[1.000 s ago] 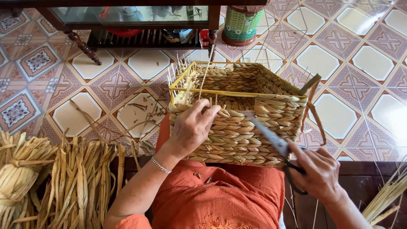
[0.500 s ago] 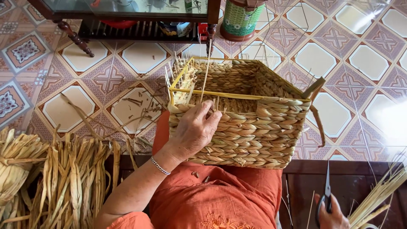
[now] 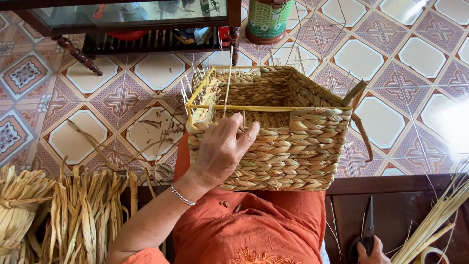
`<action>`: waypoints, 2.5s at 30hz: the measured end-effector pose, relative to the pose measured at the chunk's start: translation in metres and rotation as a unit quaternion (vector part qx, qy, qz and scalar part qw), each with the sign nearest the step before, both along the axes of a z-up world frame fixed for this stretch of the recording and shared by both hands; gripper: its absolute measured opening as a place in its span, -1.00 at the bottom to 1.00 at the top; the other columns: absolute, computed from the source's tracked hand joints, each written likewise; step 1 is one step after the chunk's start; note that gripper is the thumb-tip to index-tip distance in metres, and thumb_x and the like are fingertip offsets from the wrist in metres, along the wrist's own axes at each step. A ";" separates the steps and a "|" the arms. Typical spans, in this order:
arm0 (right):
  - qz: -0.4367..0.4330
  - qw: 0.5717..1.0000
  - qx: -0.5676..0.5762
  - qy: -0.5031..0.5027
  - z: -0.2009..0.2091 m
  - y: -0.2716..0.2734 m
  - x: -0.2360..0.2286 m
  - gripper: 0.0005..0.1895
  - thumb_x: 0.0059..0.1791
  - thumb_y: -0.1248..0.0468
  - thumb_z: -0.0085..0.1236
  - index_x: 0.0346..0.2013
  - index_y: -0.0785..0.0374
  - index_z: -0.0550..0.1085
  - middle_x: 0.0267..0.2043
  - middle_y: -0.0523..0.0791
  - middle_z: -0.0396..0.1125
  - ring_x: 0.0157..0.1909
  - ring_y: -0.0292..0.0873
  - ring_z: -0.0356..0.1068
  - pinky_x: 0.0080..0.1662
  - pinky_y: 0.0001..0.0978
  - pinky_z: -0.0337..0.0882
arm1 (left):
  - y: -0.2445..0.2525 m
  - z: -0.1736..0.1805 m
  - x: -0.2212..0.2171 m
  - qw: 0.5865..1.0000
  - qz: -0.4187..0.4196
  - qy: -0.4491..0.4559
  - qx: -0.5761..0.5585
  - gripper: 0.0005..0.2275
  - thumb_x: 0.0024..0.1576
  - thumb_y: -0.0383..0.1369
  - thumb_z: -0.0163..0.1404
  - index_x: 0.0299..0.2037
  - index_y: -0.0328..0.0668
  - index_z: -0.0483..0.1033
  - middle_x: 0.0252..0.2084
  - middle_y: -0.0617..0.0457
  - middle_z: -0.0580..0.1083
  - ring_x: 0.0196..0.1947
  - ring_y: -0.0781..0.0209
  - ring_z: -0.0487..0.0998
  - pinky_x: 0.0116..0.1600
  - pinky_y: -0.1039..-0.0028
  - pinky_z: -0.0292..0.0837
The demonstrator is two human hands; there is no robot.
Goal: The person weaves dried plant fibers around a rectangular frame by hand, using shears to trim excess material. They insert and fold long fiber strips through the vertical spokes, wrapping the top edges to finish the basket.
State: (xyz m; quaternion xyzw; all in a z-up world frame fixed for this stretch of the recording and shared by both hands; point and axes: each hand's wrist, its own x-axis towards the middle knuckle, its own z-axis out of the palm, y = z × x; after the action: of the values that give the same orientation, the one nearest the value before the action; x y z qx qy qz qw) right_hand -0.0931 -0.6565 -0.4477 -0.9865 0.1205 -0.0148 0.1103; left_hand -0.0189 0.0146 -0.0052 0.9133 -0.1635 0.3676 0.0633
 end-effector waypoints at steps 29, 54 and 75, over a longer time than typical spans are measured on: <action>0.516 0.778 0.038 -0.357 0.440 0.468 0.119 -0.46 -0.04 0.19 0.34 0.25 0.13 0.47 0.20 -0.09 0.23 0.10 -0.02 0.19 0.11 -0.08 0.18 | 0.012 -0.019 -0.017 0.999 -0.005 0.034 -0.027 -0.62 0.22 -0.45 0.11 0.24 -0.41 0.45 0.05 -0.06 0.36 -0.10 0.09 0.39 0.01 0.27 0.37; 0.448 0.819 0.081 -0.349 0.446 0.448 0.124 -0.50 -0.05 0.27 0.35 0.19 0.13 0.46 0.05 -0.10 0.25 0.04 -0.02 0.23 0.10 -0.07 0.17 | 0.003 -0.015 -0.005 0.987 -0.038 -0.002 -0.155 -0.72 0.18 -0.43 0.18 0.09 -0.16 0.51 -0.04 0.08 0.36 -0.16 0.16 0.39 -0.03 0.29 0.28; 0.438 0.814 0.088 -0.371 0.439 0.504 0.147 -0.86 0.10 0.15 0.32 -0.16 0.12 0.58 -0.23 -0.23 0.51 -0.02 -0.16 0.31 0.14 -0.17 0.03 | 0.071 -0.033 0.012 0.927 -0.012 0.068 -0.368 -0.68 0.18 -0.15 0.20 -0.14 -0.29 0.51 -0.22 0.00 0.37 -0.22 0.21 0.38 -0.07 0.40 0.45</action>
State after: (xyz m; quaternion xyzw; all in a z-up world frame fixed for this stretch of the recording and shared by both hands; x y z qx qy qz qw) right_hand 0.0534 -0.1528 -0.0084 -0.8405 -0.3739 -0.3195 0.2273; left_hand -0.0073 0.0860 -0.0384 0.8465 -0.0231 0.3378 0.4108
